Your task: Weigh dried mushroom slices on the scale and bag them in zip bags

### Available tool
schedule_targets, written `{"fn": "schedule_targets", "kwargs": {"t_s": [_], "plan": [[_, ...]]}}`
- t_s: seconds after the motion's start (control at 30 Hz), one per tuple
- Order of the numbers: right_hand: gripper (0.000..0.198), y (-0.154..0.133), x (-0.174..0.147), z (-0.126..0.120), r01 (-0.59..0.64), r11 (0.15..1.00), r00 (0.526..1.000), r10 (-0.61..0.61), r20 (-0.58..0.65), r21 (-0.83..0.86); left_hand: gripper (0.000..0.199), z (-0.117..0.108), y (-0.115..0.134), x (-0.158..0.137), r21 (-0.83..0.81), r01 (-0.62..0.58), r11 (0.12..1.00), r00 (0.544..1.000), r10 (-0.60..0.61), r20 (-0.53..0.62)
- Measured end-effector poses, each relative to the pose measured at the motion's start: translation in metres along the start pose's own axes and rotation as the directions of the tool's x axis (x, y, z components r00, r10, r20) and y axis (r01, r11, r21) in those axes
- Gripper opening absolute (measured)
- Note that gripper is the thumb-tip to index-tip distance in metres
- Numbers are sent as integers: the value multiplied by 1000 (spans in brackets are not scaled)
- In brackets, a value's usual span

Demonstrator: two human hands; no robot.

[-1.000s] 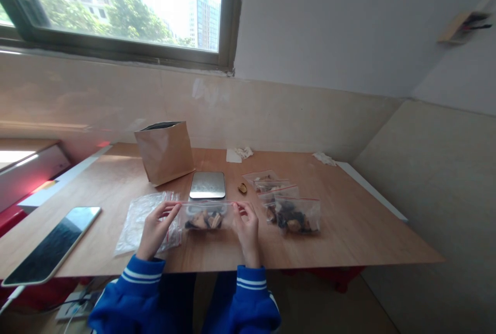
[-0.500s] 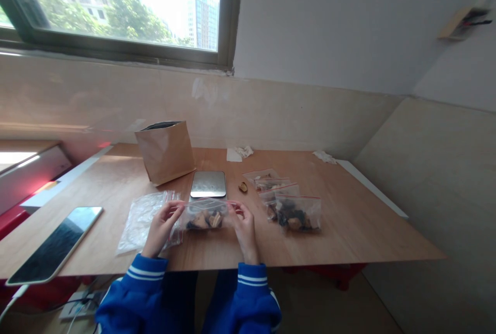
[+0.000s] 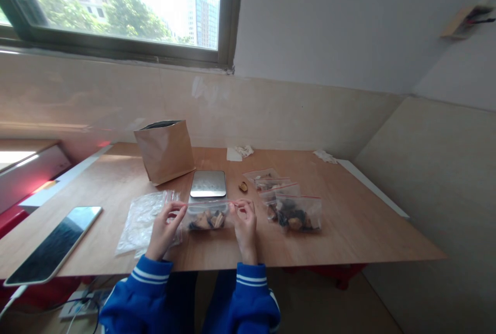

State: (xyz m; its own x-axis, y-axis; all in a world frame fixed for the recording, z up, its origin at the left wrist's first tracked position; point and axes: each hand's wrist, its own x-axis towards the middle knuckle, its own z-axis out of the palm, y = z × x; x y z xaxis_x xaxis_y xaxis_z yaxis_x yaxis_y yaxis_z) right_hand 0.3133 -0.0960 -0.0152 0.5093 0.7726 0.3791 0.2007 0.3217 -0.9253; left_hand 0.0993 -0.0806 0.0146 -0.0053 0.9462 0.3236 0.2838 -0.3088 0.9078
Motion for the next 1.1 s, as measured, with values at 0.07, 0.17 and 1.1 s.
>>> {"fn": "schedule_targets", "kwargs": {"t_s": [0.07, 0.17, 1.1], "plan": [[27, -1, -1, 2, -69, 994, 997, 65, 39, 85, 26, 4, 2, -1, -53, 28, 998, 999, -27, 17], [30, -4, -4, 4, -182, 966, 979, 160, 128, 184, 26, 7, 2, -1, -139, 33, 990, 998, -26, 57], [37, -2, -7, 12, -262, 940, 957, 224, 185, 217, 30, 10, -3, -4, -196, 134, 971, 989, -117, 94]]}}
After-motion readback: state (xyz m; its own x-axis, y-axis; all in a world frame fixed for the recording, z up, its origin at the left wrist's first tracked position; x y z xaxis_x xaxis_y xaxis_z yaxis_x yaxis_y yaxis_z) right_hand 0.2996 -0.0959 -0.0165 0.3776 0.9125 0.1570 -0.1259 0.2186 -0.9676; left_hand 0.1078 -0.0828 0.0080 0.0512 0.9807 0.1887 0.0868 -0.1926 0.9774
